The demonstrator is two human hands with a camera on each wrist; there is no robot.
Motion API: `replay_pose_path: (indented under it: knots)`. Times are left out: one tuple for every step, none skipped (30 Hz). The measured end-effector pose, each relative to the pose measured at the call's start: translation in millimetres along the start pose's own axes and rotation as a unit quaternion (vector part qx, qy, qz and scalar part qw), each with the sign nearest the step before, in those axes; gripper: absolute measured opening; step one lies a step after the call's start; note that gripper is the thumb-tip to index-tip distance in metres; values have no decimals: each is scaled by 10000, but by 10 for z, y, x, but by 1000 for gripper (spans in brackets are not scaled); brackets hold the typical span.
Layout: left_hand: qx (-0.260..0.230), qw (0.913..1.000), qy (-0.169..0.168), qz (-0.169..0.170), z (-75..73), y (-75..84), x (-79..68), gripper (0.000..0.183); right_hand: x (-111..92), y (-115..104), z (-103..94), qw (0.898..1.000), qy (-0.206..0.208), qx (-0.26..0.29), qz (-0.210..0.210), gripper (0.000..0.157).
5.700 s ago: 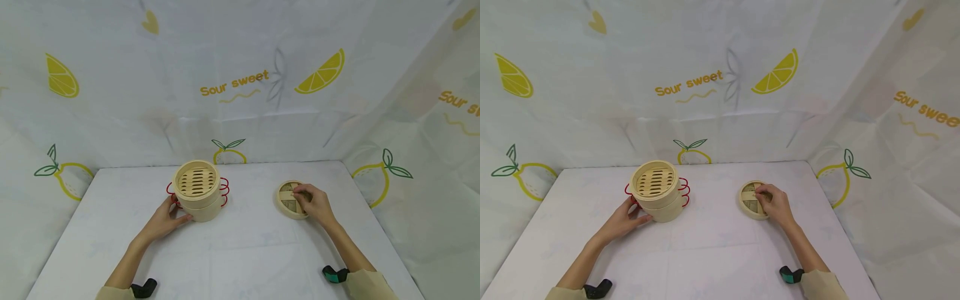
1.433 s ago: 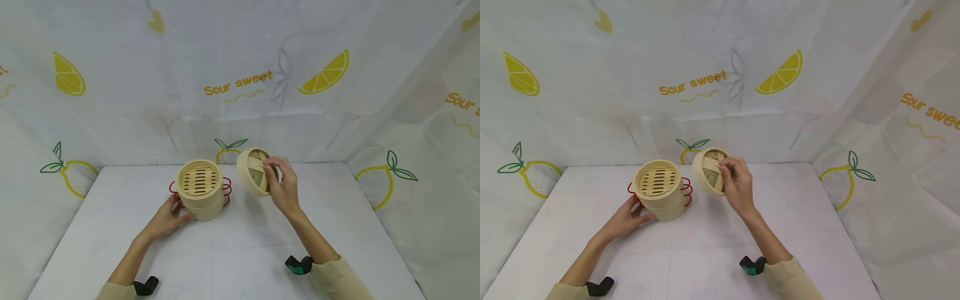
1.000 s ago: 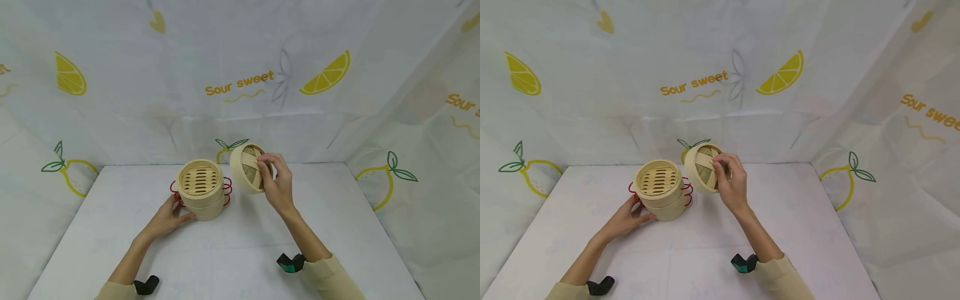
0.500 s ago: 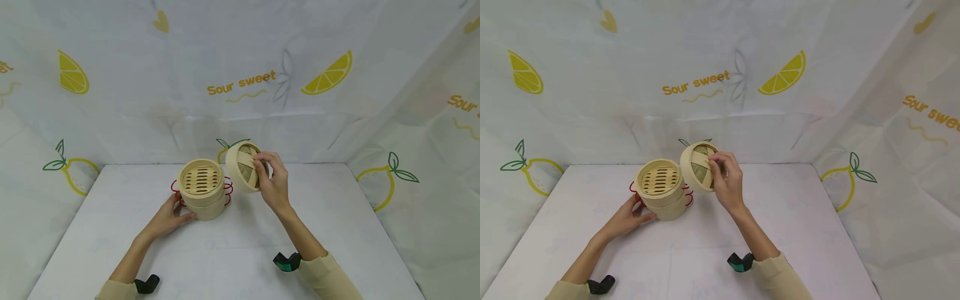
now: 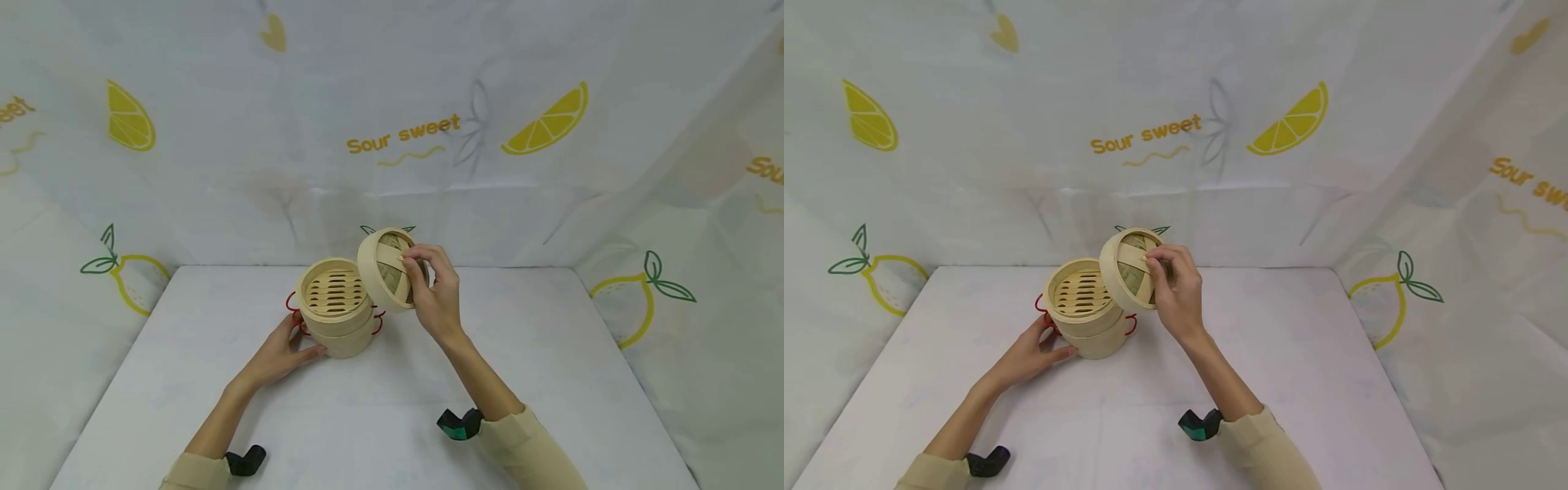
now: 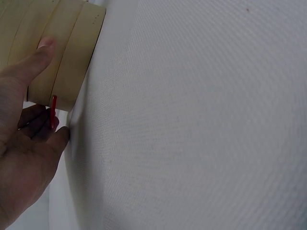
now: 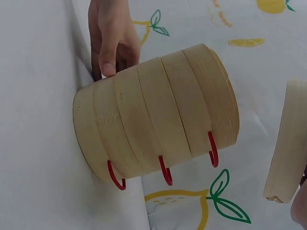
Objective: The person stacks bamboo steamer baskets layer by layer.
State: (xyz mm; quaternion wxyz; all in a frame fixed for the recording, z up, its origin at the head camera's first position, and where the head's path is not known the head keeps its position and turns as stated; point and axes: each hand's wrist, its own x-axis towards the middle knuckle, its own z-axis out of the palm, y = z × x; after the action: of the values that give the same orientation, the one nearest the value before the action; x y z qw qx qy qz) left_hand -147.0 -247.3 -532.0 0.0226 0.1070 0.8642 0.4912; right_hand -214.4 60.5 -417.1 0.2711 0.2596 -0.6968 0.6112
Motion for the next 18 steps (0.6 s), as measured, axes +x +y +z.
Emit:
replay_pose_path:
  knots:
    - [-9, 10000, 5, 6, 1, 1, 4, 89, 2, 1, 17, 10000, -15, -1, 16, 9]
    - [-14, 10000, 9, 5, 2, 2, 6, 88, 4, 0, 35, 10000, -22, -1, 26, 9]
    - [-19, 10000, 10, 1, 3, 2, 8, 88, 6, -2, 53, 10000, -31, 23, 28, 9]
    - [-27, 10000, 10, -6, 4, 1, 11, 89, 7, -1, 73, 10000, -40, 33, 36, 9]
    - [-1, 10000, 7, -18, 4, 0, 13, 89, 8, -1, 92, 10000, -51, 47, 37, 9]
    - [22, 10000, 6, -28, 5, -1, 13, 89, 8, -2, 110, 10000, -65, 46, 42, 9]
    - [30, 10000, 6, -38, 4, -1, 12, 90, 8, -3, 128, 9999, -74, 61, 44, 9]
    - [46, 10000, 8, -49, 5, -3, 13, 90, 8, -3, 145, 9999, -84, 69, 45, 10]
    - [67, 10000, 13, -59, 6, -6, 13, 90, 7, -3, 161, 9999, -96, 79, 50, 10]
    - [82, 9999, 19, -66, 7, -10, 14, 90, 7, -1, 175, 9999, -106, 63, 56, 10]
    - [96, 9999, 23, -68, 8, -13, 14, 90, 7, 1, 189, 9999, -115, 58, 51, 10]
    - [94, 9999, 27, -68, 8, -16, 12, 90, 7, 4, 201, 9999, -126, 41, 39, 11]
    - [84, 9999, 27, -66, 8, -18, 13, 90, 8, 5, 213, 9999, -136, 33, 20, 11]
    - [75, 9999, 26, -60, 8, -22, 14, 90, 10, 10, 226, 9999, -133, 11, -1, 11]
    - [64, 10000, 22, -59, 8, -23, 14, 89, 13, 12, 239, 9999, -132, 3, -27, 11]
    - [48, 10000, 22, -59, 8, -25, 13, 88, 17, 15, 253, 9999, -133, -14, -48, 11]
    - [53, 10000, 26, -61, 7, -26, 12, 87, 22, 15, 268, 9999, -134, -22, -66, 12]
    - [48, 10000, 31, -63, 6, -27, 10, 86, 27, 17, 283, 9999, -129, -25, -80, 12]
